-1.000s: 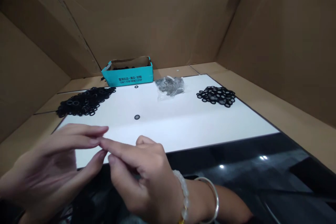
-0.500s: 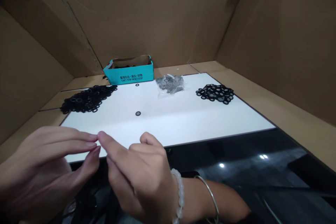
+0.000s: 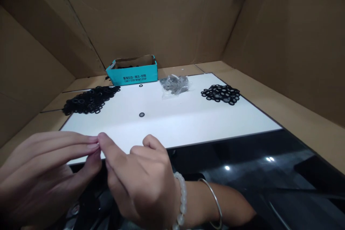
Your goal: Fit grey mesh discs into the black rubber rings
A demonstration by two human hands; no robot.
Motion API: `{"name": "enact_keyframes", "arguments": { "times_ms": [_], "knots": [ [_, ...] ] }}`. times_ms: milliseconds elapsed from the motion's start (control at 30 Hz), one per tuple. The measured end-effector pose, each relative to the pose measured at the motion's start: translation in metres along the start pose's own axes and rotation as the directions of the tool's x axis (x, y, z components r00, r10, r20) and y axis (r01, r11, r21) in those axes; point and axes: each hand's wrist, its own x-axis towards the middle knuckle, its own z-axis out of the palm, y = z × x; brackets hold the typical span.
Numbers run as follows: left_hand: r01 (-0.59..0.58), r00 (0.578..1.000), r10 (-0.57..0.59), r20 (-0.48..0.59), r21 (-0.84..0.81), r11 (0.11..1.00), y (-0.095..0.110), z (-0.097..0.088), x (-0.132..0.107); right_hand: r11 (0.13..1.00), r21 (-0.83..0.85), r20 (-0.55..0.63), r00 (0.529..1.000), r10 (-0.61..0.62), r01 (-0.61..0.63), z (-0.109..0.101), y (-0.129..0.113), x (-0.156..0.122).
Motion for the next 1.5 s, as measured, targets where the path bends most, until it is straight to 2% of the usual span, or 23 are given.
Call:
{"name": "enact_keyframes", "arguments": {
  "times_ms": [100, 267, 367, 433, 567, 633, 700, 800, 967, 1333, 1400, 1500],
  "knots": [
    [-0.052, 0.999, 0.052, -0.004, 0.04, 0.998, -0.007, 0.0, -0.004, 1.0, -0.005, 0.001, 1.0, 0.006, -0.006, 0.0, 0.0, 0.0],
    [-0.215, 0.976, 0.217, -0.023, 0.078, 0.974, -0.015, 0.0, -0.005, 0.999, -0.033, 0.016, 1.0, 0.011, -0.01, 0.0, -0.001, -0.001],
    [-0.239, 0.97, 0.242, -0.02, 0.101, 0.966, -0.012, -0.001, -0.006, 0.999, -0.049, 0.021, 1.0, 0.0, 0.001, 0.0, -0.001, -0.001],
    [-0.187, 0.981, 0.191, -0.019, 0.115, 0.975, -0.005, -0.001, -0.006, 0.999, -0.049, 0.026, 1.0, -0.014, 0.015, 0.0, 0.0, -0.001],
    [0.004, 1.0, -0.002, -0.014, 0.153, 0.988, 0.011, 0.001, -0.008, 0.998, -0.061, 0.024, 1.0, -0.02, 0.022, 0.001, 0.001, -0.002],
    [0.028, 0.999, -0.025, -0.021, 0.159, 0.987, 0.012, 0.001, -0.009, 0.997, -0.078, 0.02, 1.0, -0.021, 0.023, 0.003, 0.001, -0.003],
    [-0.065, 0.998, 0.067, -0.007, 0.154, 0.986, 0.005, 0.0, -0.01, 0.996, -0.089, 0.011, 1.0, -0.022, 0.023, 0.005, 0.001, -0.003],
    [-0.286, 0.958, 0.285, 0.026, 0.159, 0.945, -0.011, -0.004, -0.011, 0.995, -0.09, 0.008, 0.999, -0.033, 0.034, 0.005, 0.002, -0.003],
    [-0.307, 0.952, 0.3, 0.067, 0.158, 0.939, -0.022, -0.009, -0.011, 0.997, -0.074, 0.004, 1.0, -0.03, 0.03, 0.004, 0.002, -0.002],
    [-0.23, 0.973, 0.231, 0.008, 0.129, 0.965, -0.018, -0.006, -0.01, 0.999, -0.026, -0.004, 1.0, 0.029, -0.029, 0.005, 0.0, -0.003],
    [-0.169, 0.986, 0.169, 0.002, 0.069, 0.983, -0.014, -0.003, -0.006, 0.997, 0.017, 0.0, 0.997, 0.072, -0.072, 0.005, 0.001, -0.004],
    [0.034, 0.999, -0.039, -0.034, -0.131, 0.991, -0.006, 0.008, 0.0, 0.974, 0.187, -0.008, 0.991, 0.135, -0.131, 0.005, 0.002, -0.006]
  ]
}}
